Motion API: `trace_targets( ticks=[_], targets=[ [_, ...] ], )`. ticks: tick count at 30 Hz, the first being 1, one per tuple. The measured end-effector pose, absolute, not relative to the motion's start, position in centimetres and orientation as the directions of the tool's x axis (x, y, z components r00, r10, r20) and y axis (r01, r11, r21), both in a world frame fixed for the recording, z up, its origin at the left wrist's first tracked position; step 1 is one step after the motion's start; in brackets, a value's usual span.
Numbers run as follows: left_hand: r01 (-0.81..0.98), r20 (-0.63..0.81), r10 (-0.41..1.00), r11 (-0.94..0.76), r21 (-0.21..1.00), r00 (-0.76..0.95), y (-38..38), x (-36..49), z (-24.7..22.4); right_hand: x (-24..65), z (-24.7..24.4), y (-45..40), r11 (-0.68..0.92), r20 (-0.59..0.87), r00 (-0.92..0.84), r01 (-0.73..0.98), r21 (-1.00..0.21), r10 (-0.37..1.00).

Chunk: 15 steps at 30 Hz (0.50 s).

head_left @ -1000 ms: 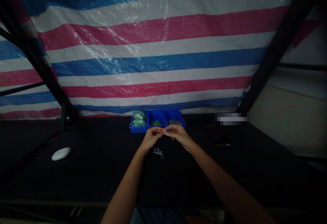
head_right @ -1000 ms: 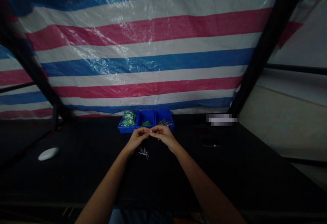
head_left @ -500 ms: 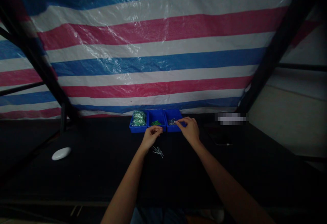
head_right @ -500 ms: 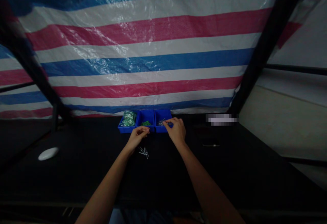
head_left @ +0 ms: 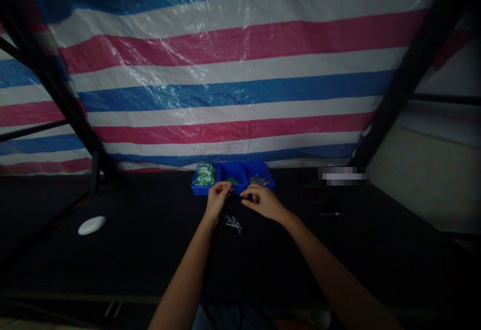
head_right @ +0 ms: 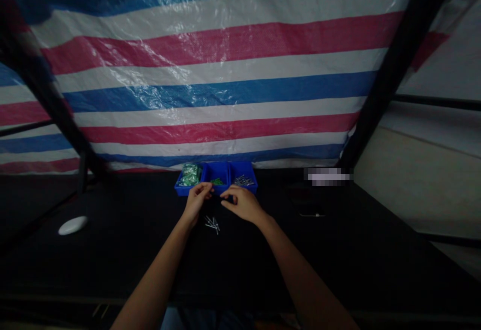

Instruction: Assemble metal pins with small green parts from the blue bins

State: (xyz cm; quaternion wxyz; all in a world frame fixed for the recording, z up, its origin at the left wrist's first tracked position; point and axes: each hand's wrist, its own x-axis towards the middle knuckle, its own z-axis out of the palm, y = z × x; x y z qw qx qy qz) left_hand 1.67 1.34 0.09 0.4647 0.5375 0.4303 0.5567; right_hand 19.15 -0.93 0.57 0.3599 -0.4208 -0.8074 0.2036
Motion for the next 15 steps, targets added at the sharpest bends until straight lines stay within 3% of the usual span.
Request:
trace_targets(
  ticks=[5,15],
  targets=[
    [-0.061,0.182,0.983,-0.182,0.981,-0.014,1.24,1.68,0.32,18.53,-0.23,-1.72,0.607,0.219,-0.64,0.483,-0.631,0.736],
    [-0.07,0.186,0.982,-0.185,0.98,0.009,1.17,1.62,0.21,18.43,0.17,-2.06,0.643,0.179,-0.693,0.498,-0.582,0.698]
  ],
)
